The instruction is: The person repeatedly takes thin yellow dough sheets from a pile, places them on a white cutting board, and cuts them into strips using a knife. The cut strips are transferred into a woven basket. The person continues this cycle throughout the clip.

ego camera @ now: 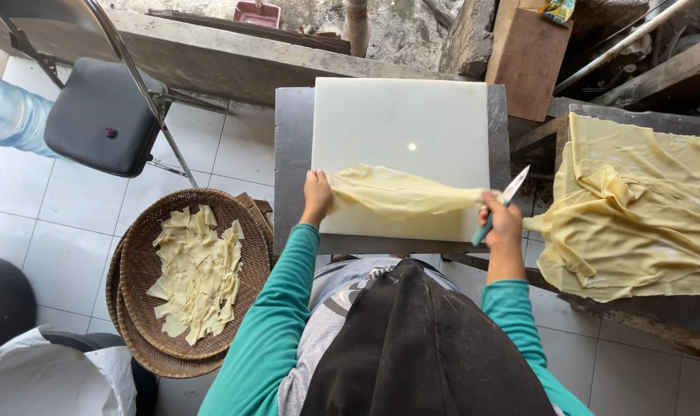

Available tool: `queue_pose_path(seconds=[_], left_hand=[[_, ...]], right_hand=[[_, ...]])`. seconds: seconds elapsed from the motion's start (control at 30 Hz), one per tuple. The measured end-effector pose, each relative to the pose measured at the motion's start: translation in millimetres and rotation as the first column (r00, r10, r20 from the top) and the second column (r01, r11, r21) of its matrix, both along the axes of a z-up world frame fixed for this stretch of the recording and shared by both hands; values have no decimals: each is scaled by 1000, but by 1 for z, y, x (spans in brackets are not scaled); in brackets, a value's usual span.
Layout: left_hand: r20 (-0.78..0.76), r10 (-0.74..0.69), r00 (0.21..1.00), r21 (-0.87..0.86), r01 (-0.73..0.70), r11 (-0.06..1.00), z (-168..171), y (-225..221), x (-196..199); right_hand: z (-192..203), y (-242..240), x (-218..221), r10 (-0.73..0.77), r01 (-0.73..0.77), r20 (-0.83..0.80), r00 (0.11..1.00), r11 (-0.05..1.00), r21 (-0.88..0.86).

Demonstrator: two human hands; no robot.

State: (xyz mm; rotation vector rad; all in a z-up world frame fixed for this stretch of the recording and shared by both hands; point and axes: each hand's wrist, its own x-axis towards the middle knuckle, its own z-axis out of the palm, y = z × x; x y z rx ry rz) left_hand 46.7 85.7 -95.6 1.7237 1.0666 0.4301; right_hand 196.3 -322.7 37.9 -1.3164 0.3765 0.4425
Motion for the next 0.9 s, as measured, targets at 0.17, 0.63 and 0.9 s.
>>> queue_pose_path(seconds=[0.17,0.63,0.9], left_hand=[[318,-62,946,-644,264,718,70,38,62],[-106,-221,970,-89,212,973,47,54,47],[-302,-83,950,383,200,902,26,26,-17]], right_hand=[[68,31,75,12,-17,212,977,1000,21],[-45,-1,71,80,-70,24,996,957,-283],[-54,-1,27,648,83,451,614,515,-853]])
